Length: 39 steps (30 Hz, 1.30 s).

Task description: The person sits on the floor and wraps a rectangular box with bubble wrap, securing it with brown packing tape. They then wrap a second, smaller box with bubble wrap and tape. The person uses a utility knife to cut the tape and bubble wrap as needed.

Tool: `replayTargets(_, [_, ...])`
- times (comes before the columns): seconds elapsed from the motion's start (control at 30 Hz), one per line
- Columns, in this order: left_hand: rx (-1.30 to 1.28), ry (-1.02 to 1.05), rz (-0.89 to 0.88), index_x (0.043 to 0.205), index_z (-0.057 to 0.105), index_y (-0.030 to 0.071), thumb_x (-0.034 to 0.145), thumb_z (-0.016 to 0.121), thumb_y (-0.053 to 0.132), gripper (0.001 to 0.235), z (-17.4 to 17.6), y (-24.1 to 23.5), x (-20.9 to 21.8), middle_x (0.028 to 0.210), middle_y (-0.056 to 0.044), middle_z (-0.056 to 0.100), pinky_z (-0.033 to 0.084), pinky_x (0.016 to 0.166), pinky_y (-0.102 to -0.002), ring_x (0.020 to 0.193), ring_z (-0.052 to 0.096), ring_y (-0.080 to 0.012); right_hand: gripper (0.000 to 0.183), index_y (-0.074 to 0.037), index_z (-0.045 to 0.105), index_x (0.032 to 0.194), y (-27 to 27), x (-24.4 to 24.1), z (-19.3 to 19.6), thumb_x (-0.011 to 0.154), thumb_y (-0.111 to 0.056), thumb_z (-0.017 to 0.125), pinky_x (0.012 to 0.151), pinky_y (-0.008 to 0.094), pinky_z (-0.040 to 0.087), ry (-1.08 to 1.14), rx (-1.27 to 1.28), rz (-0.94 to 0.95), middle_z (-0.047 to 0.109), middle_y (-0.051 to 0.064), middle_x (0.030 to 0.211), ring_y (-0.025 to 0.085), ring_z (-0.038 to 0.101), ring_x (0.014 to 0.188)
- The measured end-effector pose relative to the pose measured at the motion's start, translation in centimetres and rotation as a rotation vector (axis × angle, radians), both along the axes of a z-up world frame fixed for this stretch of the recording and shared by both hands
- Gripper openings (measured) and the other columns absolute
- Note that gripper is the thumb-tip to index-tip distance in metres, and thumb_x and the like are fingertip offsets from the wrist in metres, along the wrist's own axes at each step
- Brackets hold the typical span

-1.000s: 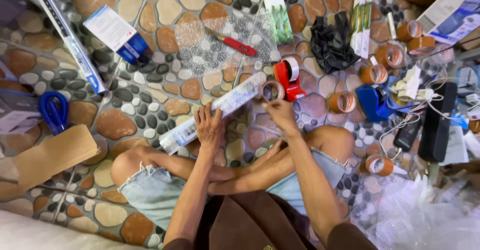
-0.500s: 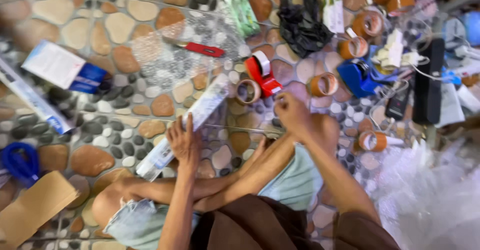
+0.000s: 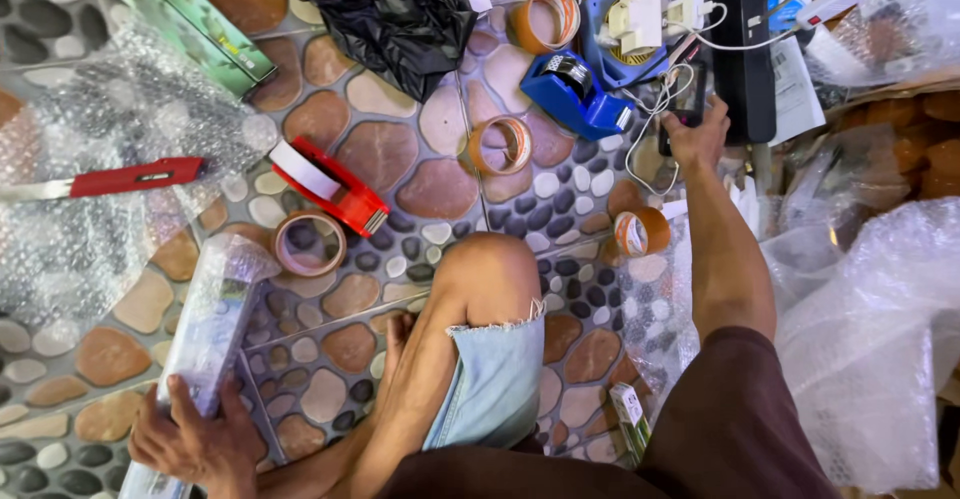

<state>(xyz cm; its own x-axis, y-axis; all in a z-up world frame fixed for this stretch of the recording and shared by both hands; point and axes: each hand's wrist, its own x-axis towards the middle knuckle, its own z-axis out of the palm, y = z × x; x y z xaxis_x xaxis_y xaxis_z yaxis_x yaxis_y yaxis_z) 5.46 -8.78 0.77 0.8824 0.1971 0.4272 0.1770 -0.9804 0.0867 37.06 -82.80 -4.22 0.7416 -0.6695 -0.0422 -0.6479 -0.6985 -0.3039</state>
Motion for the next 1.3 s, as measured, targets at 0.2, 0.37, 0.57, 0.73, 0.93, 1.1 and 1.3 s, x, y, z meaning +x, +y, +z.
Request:
replayTargets(0.2, [-0.003, 0.001, -0.046, 0.146, 0.057, -0.002, 0.116, 0.069, 0.038, 0.052, 0.7, -1.0, 1.7, 0.132, -0.038, 0.067, 0.048, 0.093, -0.065, 0.112, 0.066, -0.0583, 0.07, -0.02, 0.062, 0.137, -1.1, 0.4, -2.4, 0.083, -0.056, 0.087, 0.105, 0.049, 0.042, -0.053, -0.073, 0.051, 0.061, 0.01, 0.127, 0.035, 0.062, 0.123])
replayTargets(0.37, [-0.034, -0.025, -0.06, 0.153, 0.052, 0.002, 0.116, 0.069, 0.036, 0.053, 0.3, -0.8, 1.4, 0.134, -0.039, 0.065, 0.046, 0.094, -0.066, 0.112, 0.065, -0.0599, 0.077, -0.021, 0.058, 0.145, 0.9, 0.4, 0.6, 0.084, -0.063, 0.077, 0.116, 0.051, 0.028, 0.067, 0.058, -0.021, 0.053, 0.009, 0.136, 0.035, 0.056, 0.131])
replayTargets(0.57, [-0.126, -0.016, 0.036, 0.132, 0.061, 0.003, 0.106, 0.074, 0.041, 0.047, -2.9, 1.3, -0.8, 0.136, -0.032, 0.064, 0.047, 0.094, -0.063, 0.108, 0.064, -0.0542, 0.042, 0.001, 0.055, 0.128, 11.4, -1.7, 3.5, 0.095, -0.008, 0.079, 0.095, 0.044, 0.052, -0.705, -0.006, 0.413, 0.062, 0.02, 0.121, 0.035, 0.061, 0.11])
replayTargets(0.73, [-0.166, 0.028, 0.094, 0.122, 0.068, 0.002, 0.074, 0.095, 0.023, 0.06, -2.4, 1.9, -0.6, 0.127, -0.023, 0.066, 0.045, 0.097, -0.054, 0.107, 0.065, -0.0434, 0.033, -0.006, 0.068, 0.123, 34.1, -9.2, 5.6, 0.092, -0.001, 0.075, 0.078, 0.033, 0.053, -0.675, 0.52, 0.593, 0.069, 0.013, 0.114, 0.025, 0.07, 0.096])
replayTargets(0.93, [-0.615, -0.076, 0.058, 0.132, 0.059, 0.006, 0.074, 0.094, 0.025, 0.07, 0.1, 2.9, -2.5, 0.128, -0.025, 0.064, 0.049, 0.096, -0.056, 0.112, 0.065, -0.0475, 0.052, -0.002, 0.057, 0.136, 53.7, -20.4, 8.0, 0.093, -0.018, 0.08, 0.086, 0.051, 0.058, -0.252, 1.11, 0.847, 0.066, 0.03, 0.119, 0.047, 0.068, 0.108])
replayTargets(1.1, [-0.903, -0.14, -0.118, 0.148, 0.048, 0.0, 0.074, 0.09, 0.021, 0.088, 5.9, 2.0, -5.9, 0.139, -0.032, 0.058, 0.047, 0.109, -0.06, 0.126, 0.059, -0.0544, 0.079, -0.006, 0.047, 0.154, 57.7, -25.1, 10.5, 0.086, -0.009, 0.088, 0.096, 0.049, 0.058, -0.403, 1.466, 1.009, 0.066, 0.017, 0.139, 0.026, 0.061, 0.126])
replayTargets(1.3, [-0.624, -0.492, -0.19, 0.147, 0.036, -0.023, 0.091, 0.075, 0.028, 0.086, 10.3, -0.9, -6.6, 0.138, -0.042, 0.056, 0.043, 0.114, -0.061, 0.127, 0.058, -0.0586, 0.057, 0.0, 0.065, 0.131, 57.1, -27.5, 16.2, 0.088, -0.031, 0.087, 0.085, 0.043, 0.063, -0.612, 1.018, 1.294, 0.073, 0.018, 0.124, 0.032, 0.077, 0.101])
